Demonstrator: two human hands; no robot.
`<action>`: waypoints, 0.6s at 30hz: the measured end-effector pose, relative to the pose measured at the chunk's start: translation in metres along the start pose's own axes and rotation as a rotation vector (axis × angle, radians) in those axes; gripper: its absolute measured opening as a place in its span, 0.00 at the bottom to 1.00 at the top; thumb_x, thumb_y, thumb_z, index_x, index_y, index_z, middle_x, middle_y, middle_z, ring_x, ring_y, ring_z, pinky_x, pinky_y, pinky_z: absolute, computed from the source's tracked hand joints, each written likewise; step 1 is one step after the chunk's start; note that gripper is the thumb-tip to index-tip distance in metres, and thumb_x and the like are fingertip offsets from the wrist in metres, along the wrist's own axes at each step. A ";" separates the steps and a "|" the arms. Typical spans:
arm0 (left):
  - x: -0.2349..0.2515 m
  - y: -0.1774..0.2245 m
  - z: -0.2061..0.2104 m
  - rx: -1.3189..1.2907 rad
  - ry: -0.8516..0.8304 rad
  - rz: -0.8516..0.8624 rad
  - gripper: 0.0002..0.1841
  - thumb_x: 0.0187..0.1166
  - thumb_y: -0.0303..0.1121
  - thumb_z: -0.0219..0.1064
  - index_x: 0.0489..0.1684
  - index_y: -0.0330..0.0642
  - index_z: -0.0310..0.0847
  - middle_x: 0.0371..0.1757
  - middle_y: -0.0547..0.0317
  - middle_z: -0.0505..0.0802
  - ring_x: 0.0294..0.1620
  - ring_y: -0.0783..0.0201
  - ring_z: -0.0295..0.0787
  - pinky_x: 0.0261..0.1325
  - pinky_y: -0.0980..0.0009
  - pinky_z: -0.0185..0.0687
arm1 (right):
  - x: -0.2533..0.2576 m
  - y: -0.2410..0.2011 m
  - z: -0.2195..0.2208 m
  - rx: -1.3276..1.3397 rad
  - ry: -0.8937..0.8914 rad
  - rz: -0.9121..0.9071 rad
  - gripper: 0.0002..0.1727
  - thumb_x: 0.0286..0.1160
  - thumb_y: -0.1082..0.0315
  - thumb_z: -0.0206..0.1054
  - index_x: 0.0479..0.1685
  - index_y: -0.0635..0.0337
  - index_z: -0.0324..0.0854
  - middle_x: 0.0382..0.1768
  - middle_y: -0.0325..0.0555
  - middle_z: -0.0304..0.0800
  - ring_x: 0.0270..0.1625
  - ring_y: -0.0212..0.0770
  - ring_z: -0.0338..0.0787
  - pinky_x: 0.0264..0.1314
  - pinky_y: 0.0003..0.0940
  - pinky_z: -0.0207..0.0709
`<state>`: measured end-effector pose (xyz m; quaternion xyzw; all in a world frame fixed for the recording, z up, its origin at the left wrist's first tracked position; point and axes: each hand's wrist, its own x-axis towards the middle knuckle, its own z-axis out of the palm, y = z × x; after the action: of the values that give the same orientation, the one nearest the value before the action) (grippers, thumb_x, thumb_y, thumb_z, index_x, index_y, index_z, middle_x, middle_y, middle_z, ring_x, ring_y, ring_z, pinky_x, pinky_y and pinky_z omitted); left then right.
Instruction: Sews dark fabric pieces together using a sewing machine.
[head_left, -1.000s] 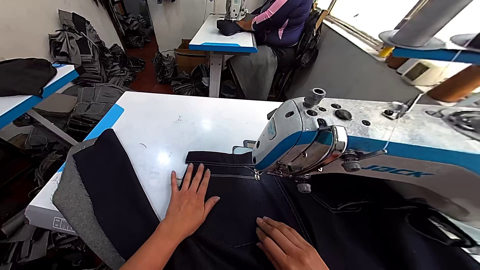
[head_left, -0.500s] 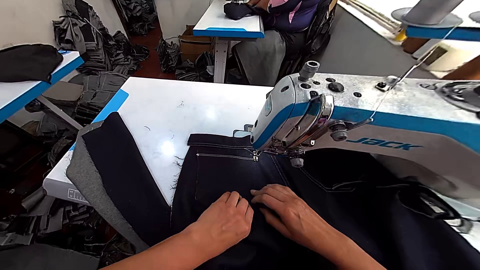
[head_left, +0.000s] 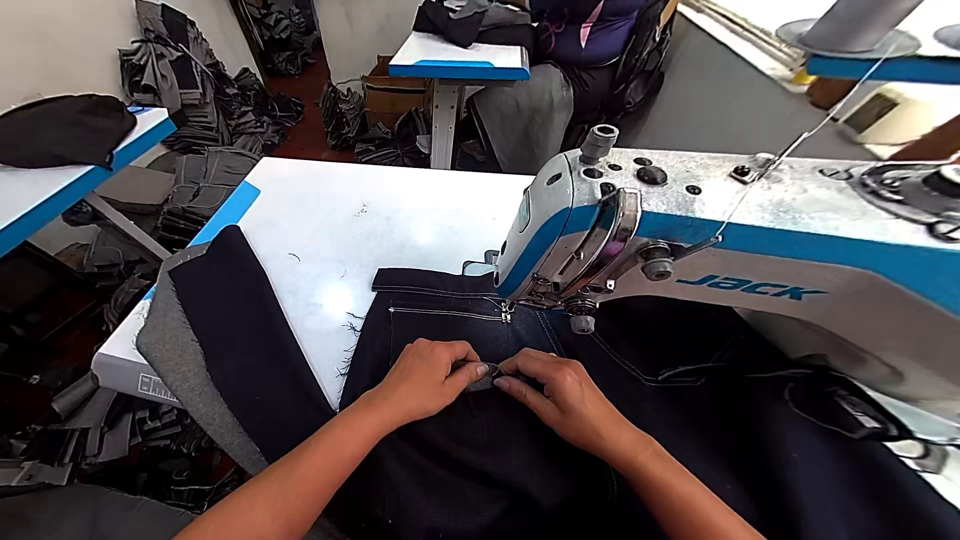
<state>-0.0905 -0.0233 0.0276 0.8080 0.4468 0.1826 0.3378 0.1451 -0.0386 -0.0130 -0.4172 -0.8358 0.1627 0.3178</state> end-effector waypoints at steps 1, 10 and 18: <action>0.000 0.000 -0.001 -0.006 -0.016 -0.015 0.12 0.82 0.42 0.69 0.47 0.43 0.90 0.31 0.60 0.92 0.32 0.65 0.87 0.40 0.60 0.81 | 0.001 0.000 0.000 0.007 -0.006 0.012 0.14 0.78 0.54 0.64 0.39 0.51 0.91 0.32 0.30 0.88 0.37 0.28 0.86 0.43 0.31 0.80; 0.002 0.029 0.003 0.230 0.009 -0.025 0.15 0.75 0.46 0.75 0.49 0.46 0.91 0.43 0.57 0.95 0.44 0.58 0.93 0.45 0.53 0.85 | 0.005 -0.001 -0.007 0.035 -0.045 0.006 0.13 0.77 0.58 0.62 0.36 0.52 0.91 0.30 0.29 0.86 0.35 0.21 0.84 0.39 0.18 0.77; 0.005 0.012 0.017 0.155 0.235 0.139 0.05 0.74 0.37 0.76 0.39 0.48 0.93 0.36 0.62 0.94 0.37 0.63 0.93 0.38 0.58 0.86 | 0.007 0.002 -0.011 0.066 -0.099 0.025 0.12 0.74 0.59 0.64 0.39 0.53 0.92 0.34 0.29 0.88 0.37 0.19 0.86 0.42 0.15 0.80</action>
<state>-0.0710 -0.0303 0.0243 0.8338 0.4389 0.2638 0.2063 0.1504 -0.0320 -0.0030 -0.4082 -0.8394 0.2145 0.2876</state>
